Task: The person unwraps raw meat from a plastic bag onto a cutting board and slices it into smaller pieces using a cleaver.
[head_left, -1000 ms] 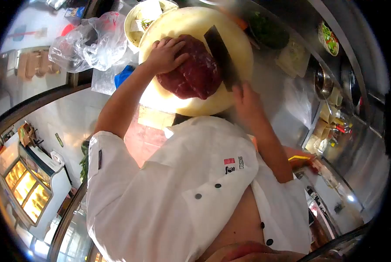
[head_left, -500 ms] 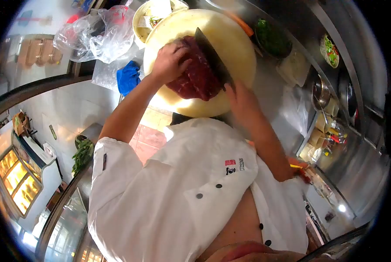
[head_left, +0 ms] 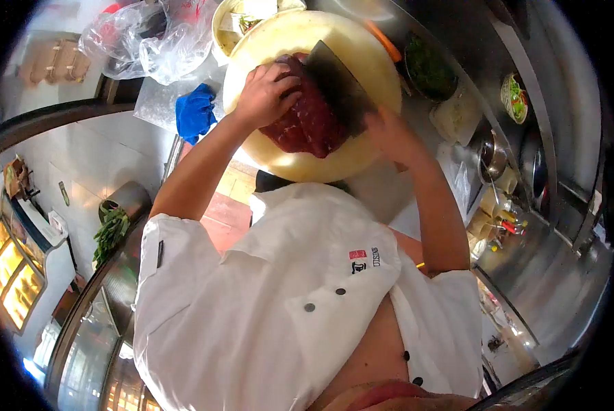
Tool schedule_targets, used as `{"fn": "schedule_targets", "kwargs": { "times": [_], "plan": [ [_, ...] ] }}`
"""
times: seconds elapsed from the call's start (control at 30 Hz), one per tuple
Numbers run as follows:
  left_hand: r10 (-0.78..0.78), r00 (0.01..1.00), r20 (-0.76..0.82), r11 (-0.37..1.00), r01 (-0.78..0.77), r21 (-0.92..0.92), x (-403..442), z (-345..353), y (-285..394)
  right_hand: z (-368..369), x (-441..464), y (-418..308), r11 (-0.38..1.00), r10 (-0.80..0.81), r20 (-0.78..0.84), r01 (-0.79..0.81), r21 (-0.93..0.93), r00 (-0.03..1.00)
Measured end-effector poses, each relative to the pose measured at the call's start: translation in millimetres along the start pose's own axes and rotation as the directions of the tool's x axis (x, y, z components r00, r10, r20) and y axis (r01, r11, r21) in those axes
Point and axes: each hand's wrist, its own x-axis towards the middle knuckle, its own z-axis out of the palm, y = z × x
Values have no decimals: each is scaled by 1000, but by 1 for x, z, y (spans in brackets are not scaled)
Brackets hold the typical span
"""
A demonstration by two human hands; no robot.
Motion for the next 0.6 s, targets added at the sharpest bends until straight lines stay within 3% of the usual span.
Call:
{"fn": "schedule_targets", "kwargs": {
  "times": [0.17,0.23,0.37,0.6],
  "plan": [
    [-4,1000,-11,1000,5,12,-1,0,0,-9,-8,-12,994,102,13,-102,41,995],
    [-16,1000,-9,1000,16,22,-2,2,0,-4,-6,-4,998,-41,-47,39,-43,998],
    [-30,999,-33,999,31,17,-6,2,0,2,-16,-15,999,12,-89,-15,-33,996],
    [-14,1000,-17,997,15,79,-3,-3,10,20,-28,-17,996,-72,-157,64,-55,985]
  ]
}}
